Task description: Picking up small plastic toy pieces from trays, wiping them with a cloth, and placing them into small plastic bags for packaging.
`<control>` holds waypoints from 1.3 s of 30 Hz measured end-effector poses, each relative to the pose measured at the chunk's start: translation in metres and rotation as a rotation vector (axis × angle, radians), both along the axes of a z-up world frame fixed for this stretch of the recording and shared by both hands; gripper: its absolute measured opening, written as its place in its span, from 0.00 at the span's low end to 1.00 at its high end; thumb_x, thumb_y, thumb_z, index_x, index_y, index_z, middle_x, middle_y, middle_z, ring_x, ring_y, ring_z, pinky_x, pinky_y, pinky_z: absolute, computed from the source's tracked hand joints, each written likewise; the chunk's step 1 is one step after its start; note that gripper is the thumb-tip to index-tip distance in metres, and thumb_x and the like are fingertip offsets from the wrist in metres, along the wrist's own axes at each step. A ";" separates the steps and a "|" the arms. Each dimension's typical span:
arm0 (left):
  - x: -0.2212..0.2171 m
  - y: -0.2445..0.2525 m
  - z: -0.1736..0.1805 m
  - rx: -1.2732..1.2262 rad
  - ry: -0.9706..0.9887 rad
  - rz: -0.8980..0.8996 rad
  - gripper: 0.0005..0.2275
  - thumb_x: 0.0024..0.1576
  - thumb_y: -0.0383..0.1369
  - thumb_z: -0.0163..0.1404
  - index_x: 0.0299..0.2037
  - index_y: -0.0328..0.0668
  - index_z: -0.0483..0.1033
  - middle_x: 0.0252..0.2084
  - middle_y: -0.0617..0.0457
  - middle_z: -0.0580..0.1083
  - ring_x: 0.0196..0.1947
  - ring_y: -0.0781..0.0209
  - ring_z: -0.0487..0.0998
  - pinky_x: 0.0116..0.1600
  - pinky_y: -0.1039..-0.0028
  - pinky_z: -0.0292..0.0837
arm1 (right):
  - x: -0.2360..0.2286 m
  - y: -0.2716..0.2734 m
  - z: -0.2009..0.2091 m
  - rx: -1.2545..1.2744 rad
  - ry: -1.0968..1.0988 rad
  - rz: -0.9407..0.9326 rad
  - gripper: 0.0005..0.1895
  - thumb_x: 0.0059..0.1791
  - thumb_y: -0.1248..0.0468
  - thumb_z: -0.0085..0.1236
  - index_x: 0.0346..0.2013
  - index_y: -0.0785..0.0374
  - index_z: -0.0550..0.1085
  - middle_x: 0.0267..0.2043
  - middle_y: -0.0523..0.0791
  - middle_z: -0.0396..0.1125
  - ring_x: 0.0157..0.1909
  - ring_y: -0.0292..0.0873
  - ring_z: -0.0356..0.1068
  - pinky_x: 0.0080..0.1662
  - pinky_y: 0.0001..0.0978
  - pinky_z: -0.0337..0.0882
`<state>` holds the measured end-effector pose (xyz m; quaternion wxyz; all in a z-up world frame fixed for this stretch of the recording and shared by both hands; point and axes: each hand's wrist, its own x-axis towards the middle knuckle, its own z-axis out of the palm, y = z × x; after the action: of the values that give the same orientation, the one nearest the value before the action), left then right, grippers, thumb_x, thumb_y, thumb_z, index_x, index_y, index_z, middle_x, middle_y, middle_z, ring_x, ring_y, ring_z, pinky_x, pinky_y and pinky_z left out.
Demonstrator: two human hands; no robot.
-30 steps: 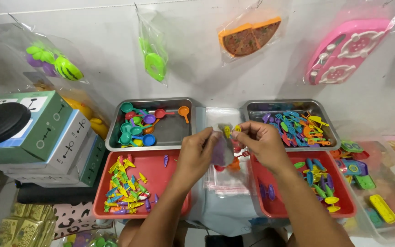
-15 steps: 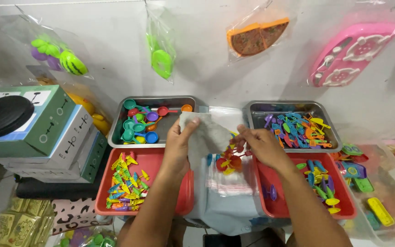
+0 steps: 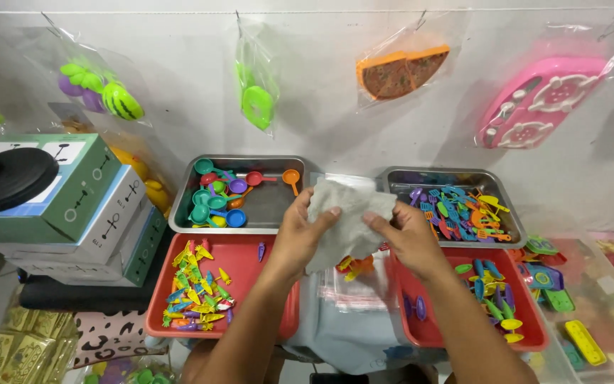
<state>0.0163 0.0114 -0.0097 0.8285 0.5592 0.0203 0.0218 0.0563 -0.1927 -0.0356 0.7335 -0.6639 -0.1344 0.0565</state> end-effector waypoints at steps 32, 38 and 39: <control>-0.009 0.010 0.014 0.335 -0.185 0.112 0.12 0.57 0.25 0.56 0.50 0.34 0.79 0.43 0.41 0.81 0.44 0.51 0.81 0.46 0.63 0.78 | 0.001 -0.011 0.015 -0.017 0.107 -0.060 0.15 0.42 0.72 0.70 0.43 0.69 0.81 0.35 0.46 0.76 0.35 0.40 0.73 0.41 0.34 0.74; -0.071 0.008 0.080 0.583 -0.711 0.184 0.09 0.55 0.21 0.54 0.44 0.38 0.78 0.45 0.49 0.79 0.48 0.51 0.80 0.53 0.67 0.75 | 0.080 -0.032 0.027 -0.187 0.049 -0.185 0.15 0.47 0.67 0.64 0.46 0.70 0.77 0.41 0.47 0.74 0.38 0.39 0.72 0.42 0.30 0.72; -0.090 0.003 0.097 0.534 -0.812 -0.041 0.11 0.51 0.15 0.52 0.40 0.38 0.77 0.43 0.54 0.80 0.42 0.60 0.81 0.49 0.74 0.76 | 0.099 -0.042 0.024 -0.351 0.045 -0.197 0.18 0.51 0.64 0.59 0.51 0.74 0.75 0.46 0.49 0.74 0.42 0.40 0.72 0.42 0.27 0.72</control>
<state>-0.0740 0.0148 0.0871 0.5974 0.6988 -0.3217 0.2265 0.1549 -0.2347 -0.0112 0.6114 -0.7900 -0.0406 0.0220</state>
